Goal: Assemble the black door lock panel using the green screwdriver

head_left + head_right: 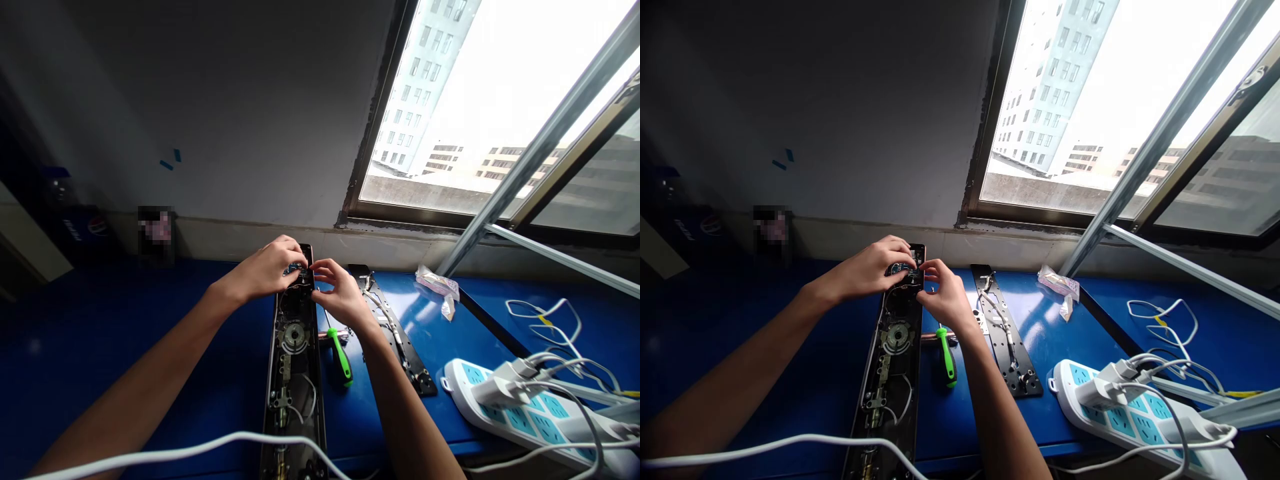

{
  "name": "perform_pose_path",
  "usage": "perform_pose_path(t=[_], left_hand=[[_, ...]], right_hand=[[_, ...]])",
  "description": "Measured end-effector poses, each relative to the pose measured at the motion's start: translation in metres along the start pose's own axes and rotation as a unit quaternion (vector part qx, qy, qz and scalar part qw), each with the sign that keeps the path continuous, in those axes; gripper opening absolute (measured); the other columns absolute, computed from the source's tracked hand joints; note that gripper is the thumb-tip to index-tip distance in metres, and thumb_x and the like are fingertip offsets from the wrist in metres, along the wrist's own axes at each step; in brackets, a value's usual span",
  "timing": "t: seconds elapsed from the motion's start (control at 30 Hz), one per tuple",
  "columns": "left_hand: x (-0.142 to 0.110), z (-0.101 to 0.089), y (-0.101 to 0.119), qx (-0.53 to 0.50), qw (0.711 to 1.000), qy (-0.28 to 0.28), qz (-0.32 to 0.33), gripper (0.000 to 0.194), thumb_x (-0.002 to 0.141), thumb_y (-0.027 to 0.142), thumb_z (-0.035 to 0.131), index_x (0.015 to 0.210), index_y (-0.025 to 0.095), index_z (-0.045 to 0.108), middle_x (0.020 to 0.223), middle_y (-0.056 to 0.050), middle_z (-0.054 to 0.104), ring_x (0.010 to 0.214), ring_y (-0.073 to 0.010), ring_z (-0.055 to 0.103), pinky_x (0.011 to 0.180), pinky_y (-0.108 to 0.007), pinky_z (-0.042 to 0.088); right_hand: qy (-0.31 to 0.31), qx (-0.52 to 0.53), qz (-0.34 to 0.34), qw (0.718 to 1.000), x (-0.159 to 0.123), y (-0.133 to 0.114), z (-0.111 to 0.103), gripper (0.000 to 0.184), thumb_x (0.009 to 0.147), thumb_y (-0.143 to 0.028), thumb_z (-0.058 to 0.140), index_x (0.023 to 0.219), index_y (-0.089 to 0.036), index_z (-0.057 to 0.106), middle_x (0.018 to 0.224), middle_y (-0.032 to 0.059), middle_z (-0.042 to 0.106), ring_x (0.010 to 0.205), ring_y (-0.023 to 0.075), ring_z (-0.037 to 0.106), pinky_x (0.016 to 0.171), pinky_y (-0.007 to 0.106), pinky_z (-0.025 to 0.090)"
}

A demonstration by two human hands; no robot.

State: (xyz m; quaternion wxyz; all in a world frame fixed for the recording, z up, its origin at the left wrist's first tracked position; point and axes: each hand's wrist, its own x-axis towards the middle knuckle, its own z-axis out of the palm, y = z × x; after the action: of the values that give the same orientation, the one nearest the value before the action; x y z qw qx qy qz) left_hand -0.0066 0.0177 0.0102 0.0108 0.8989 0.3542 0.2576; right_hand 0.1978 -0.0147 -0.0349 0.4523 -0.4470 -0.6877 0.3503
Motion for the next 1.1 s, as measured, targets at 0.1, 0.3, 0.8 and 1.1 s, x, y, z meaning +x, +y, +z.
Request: perform_pose_path(t=[0.1, 0.3, 0.8, 1.1], left_hand=[[-0.001, -0.003, 0.005, 0.000, 1.000, -0.012, -0.003, 0.023, 0.089, 0.018, 0.061, 0.100, 0.024, 0.080, 0.112, -0.008, 0.072, 0.117, -0.0261, 0.062, 0.097, -0.039, 0.055], [-0.002, -0.009, 0.009, -0.019, 0.998, -0.054, -0.010, 0.024, 0.086, 0.021, 0.063, 0.100, 0.027, 0.083, 0.110, -0.008, 0.071, 0.113, -0.0264, 0.063, 0.095, -0.038, 0.055], [-0.009, -0.013, 0.021, -0.022, 0.997, -0.074, -0.005, 0.016, 0.083, 0.021, 0.068, 0.090, 0.027, 0.081, 0.090, -0.007, 0.070, 0.106, -0.0272, 0.061, 0.081, -0.034, 0.053], [-0.010, -0.018, 0.030, 0.034, 0.994, -0.099, -0.037, 0.015, 0.080, 0.010, 0.064, 0.074, 0.024, 0.064, 0.081, -0.002, 0.067, 0.087, -0.0225, 0.062, 0.064, -0.030, 0.042]], right_hand=[[0.041, -0.032, 0.001, 0.999, 0.000, 0.002, 0.005, 0.027, 0.068, -0.015, 0.064, 0.092, -0.024, 0.057, 0.102, 0.0009, 0.072, 0.098, 0.0201, 0.075, 0.073, 0.027, 0.057], [0.064, -0.053, -0.007, 0.997, -0.004, 0.002, 0.013, 0.025, 0.066, -0.017, 0.063, 0.085, -0.025, 0.049, 0.095, 0.0003, 0.068, 0.090, 0.0202, 0.070, 0.064, 0.025, 0.053], [-0.031, -0.048, 0.034, 0.998, -0.023, -0.008, -0.009, 0.029, 0.073, -0.019, 0.066, 0.099, -0.025, 0.055, 0.113, 0.0029, 0.070, 0.094, 0.0185, 0.074, 0.069, 0.025, 0.056], [-0.077, -0.056, 0.038, 0.995, -0.024, -0.006, -0.016, 0.025, 0.075, -0.019, 0.066, 0.097, -0.024, 0.054, 0.115, 0.0011, 0.066, 0.090, 0.0164, 0.074, 0.070, 0.025, 0.054]])
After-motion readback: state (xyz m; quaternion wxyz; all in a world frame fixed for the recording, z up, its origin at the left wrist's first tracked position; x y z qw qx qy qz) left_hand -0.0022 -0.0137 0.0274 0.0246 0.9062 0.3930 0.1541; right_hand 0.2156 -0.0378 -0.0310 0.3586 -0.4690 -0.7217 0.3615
